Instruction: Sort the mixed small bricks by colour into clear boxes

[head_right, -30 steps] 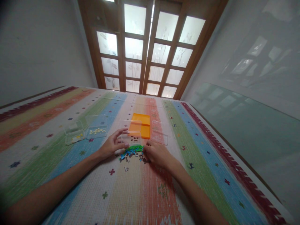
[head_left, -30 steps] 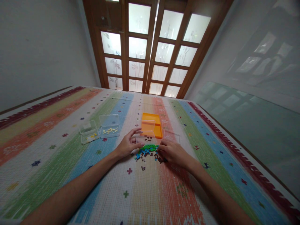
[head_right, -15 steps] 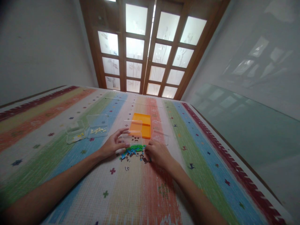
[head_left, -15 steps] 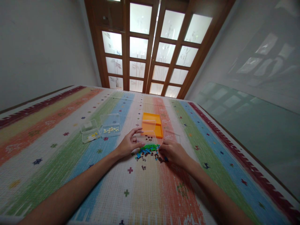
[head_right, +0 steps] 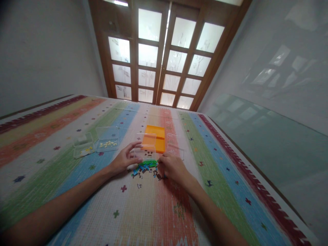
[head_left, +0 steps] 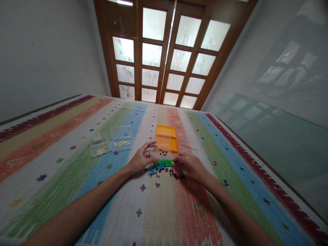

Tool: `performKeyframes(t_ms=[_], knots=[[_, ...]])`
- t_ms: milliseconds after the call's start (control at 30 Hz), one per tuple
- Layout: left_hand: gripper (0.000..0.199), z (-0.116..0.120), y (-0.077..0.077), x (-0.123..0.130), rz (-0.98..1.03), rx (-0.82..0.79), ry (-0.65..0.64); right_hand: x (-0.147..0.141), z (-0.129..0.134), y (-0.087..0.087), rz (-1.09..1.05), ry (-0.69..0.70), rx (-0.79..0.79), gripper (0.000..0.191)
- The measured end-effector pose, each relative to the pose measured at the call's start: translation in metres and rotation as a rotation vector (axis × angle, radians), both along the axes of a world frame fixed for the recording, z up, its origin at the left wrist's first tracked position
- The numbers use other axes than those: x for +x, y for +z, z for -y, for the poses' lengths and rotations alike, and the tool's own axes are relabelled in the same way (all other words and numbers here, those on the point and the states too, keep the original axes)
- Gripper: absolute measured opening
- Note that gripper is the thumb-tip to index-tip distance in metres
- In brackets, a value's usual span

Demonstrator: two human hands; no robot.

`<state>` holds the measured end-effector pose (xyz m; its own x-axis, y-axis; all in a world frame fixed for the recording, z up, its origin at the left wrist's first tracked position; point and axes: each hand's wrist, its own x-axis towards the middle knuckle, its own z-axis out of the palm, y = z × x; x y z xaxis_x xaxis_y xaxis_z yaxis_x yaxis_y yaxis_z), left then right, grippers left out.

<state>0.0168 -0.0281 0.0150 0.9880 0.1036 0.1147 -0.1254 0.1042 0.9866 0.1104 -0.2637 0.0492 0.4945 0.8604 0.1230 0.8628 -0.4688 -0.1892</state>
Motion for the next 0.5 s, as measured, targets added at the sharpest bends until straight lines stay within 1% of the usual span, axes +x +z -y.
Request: performKeyframes(t_ms=[133,200,233,367,500], knots=[[0.070,-0.001,-0.001,0.000,0.013,0.019,-0.002,0.003,-0.012,0.022,0.026,0.058,0.136,0.014],[0.070,-0.001,-0.002,0.000,0.012,0.022,-0.004,0.003,-0.025,0.032,0.032,0.070,0.164,0.012],[0.071,-0.001,-0.003,0.000,0.011,0.024,-0.005,0.003,-0.032,0.035,0.028,0.085,0.151,0.011],[0.071,-0.001,-0.005,0.002,0.022,0.009,-0.014,0.004,-0.065,0.039,0.004,0.119,0.079,0.011],[0.071,-0.001,-0.007,0.003,0.043,-0.073,-0.073,0.004,-0.087,0.036,0.006,0.172,0.008,0.011]])
